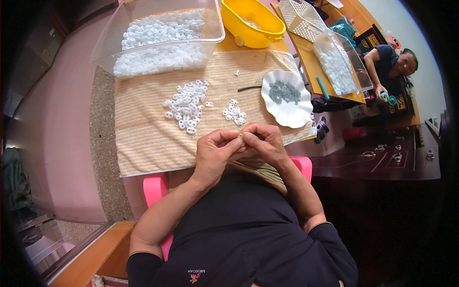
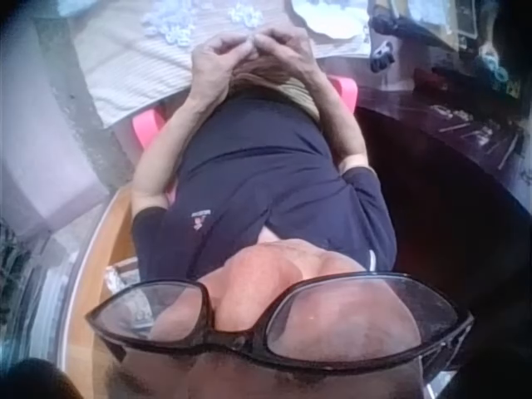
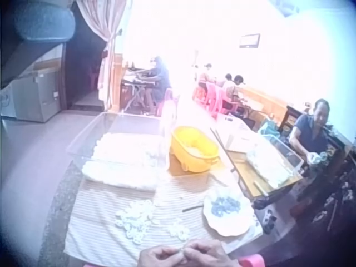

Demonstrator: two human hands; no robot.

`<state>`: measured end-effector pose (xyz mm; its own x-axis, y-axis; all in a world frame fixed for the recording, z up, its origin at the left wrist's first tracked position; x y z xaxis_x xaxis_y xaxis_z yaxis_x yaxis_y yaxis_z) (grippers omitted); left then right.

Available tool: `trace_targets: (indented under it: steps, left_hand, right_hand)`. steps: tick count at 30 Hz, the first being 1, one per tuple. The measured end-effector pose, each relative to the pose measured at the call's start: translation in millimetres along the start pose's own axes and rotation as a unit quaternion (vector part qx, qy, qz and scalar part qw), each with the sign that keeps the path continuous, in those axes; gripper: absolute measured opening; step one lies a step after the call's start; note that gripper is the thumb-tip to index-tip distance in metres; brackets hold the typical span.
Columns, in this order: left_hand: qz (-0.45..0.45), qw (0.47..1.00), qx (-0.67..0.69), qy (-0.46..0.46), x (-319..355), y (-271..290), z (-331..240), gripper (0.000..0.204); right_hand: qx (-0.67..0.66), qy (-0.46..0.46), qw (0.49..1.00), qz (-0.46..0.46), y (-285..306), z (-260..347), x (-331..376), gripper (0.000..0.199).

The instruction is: Assembling small hardware components by inserting metal pins into white plastic connectors.

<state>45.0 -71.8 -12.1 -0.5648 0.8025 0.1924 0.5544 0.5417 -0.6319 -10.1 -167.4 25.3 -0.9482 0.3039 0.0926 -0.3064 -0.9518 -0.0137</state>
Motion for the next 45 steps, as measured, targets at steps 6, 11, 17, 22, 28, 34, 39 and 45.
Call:
trace_targets:
  steps: [6, 11, 17, 22, 28, 34, 39, 45]
  left_hand:
    - [-0.001, 0.999, 0.034, 0.009, -2, 3, 4, 0.015]
    - [-0.014, 0.998, 0.054, 0.027, -1, 6, 5, 0.015]
    - [-0.038, 0.995, 0.085, 0.021, 0, 12, 5, 0.017]
    - [-0.032, 0.994, 0.102, 0.016, 1, 10, 1, 0.017]
    - [-0.031, 0.993, 0.113, 0.013, 0, 11, 0, 0.017]
    - [-0.035, 0.992, 0.118, 0.013, 0, 11, 2, 0.016]
    - [-0.034, 0.994, 0.105, 0.019, 0, 13, 5, 0.014]
    - [-0.033, 0.994, 0.095, 0.029, 1, 12, 7, 0.013]
  right_hand:
    - [-0.037, -0.013, 0.999, 0.010, 1, -1, -4, 0.014]
    - [0.062, -0.017, 0.996, 0.064, 8, -2, -14, 0.015]
    - [0.144, -0.001, 0.989, 0.033, 20, 17, -36, 0.017]
    - [0.274, 0.025, 0.961, 0.000, 27, 29, -56, 0.016]
    - [0.367, 0.088, 0.926, -0.002, 15, 47, -61, 0.011]
    - [0.399, 0.114, 0.910, 0.009, 8, 48, -66, 0.011]
    - [0.434, 0.129, 0.890, 0.047, -12, 51, -81, 0.013]
    - [0.481, 0.171, 0.855, 0.094, -43, 49, -104, 0.018]
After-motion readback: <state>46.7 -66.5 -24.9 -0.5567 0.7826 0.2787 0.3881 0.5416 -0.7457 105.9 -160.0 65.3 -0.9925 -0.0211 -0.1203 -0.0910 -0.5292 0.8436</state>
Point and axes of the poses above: each hand's wrist, its own x-axis away from the middle knuckle, its own y-axis out of the back of the hand, z = x × y, the point moved 10 cm from there along -x, towards the middle knuckle, and after that the axes turned 2 degrees about z, right-handed, at the moved point
